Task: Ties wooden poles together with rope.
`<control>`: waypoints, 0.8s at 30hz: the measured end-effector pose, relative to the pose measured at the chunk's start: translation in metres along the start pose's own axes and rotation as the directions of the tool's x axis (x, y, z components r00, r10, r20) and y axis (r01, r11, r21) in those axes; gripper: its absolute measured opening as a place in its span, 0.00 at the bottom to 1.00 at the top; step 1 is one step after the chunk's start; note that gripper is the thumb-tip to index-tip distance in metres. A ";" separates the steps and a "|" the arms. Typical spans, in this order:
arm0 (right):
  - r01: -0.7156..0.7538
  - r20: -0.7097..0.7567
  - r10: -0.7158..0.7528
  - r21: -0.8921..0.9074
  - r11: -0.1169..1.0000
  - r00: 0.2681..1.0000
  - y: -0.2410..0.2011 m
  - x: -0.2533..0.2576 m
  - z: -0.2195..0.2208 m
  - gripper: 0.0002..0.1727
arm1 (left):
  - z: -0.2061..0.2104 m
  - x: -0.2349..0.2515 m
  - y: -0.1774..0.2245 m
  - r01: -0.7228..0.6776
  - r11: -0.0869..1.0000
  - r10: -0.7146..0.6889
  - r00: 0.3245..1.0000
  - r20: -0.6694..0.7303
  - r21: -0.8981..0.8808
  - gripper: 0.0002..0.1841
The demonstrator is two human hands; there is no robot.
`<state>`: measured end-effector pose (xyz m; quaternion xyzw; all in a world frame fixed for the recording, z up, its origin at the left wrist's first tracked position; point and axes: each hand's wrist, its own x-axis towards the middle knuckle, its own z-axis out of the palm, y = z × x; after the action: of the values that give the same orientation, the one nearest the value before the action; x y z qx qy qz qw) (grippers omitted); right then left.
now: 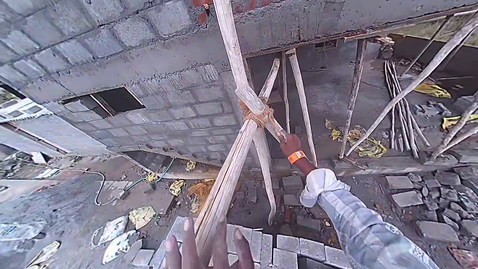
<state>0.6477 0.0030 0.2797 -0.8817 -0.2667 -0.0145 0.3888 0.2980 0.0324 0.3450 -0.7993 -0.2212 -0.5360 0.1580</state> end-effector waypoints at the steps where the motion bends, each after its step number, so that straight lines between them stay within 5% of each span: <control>1: 0.045 0.018 -0.044 -0.062 0.997 0.999 0.005 0.003 -0.012 0.21 | 0.008 0.003 0.000 0.013 0.991 -0.018 0.999 0.038 0.135 0.21; 5: 0.368 0.133 -0.347 -0.459 0.809 0.929 0.027 0.064 -0.119 0.10 | 0.012 0.005 0.006 0.112 0.915 -0.230 0.934 0.274 0.387 0.33; 8: 0.352 0.154 -0.321 -0.539 0.766 0.934 0.003 0.116 -0.147 0.11 | 0.008 0.005 0.007 0.143 0.898 -0.281 0.914 0.294 0.417 0.33; 12: 0.083 -0.031 -0.097 -0.306 0.949 0.995 0.009 0.123 -0.095 0.16 | 0.006 0.004 0.005 0.088 0.887 -0.250 0.916 0.313 0.453 0.33; 17: 0.226 -0.089 -0.225 0.001 0.974 0.970 -0.012 0.119 -0.110 0.18 | 0.016 0.001 0.004 0.029 0.841 -0.202 0.943 0.264 0.541 0.34; 19: 0.343 -0.067 -0.337 0.243 0.907 0.939 -0.018 0.104 -0.121 0.14 | 0.017 0.002 0.006 0.036 0.833 -0.213 0.942 0.260 0.552 0.36; 21: 0.420 -0.039 -0.477 0.543 0.727 0.878 -0.013 0.076 -0.124 0.12 | 0.017 0.004 0.007 0.050 0.841 -0.234 0.932 0.277 0.539 0.37; 24: 0.265 0.079 -0.536 0.803 0.534 0.840 0.001 0.015 -0.099 0.26 | 0.017 0.002 0.007 0.064 0.840 -0.262 0.918 0.299 0.539 0.38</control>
<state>0.6794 -0.0589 0.3515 -0.5349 -0.5032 0.1513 0.6617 0.3158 0.0352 0.3404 -0.7891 -0.4507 -0.3122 0.2771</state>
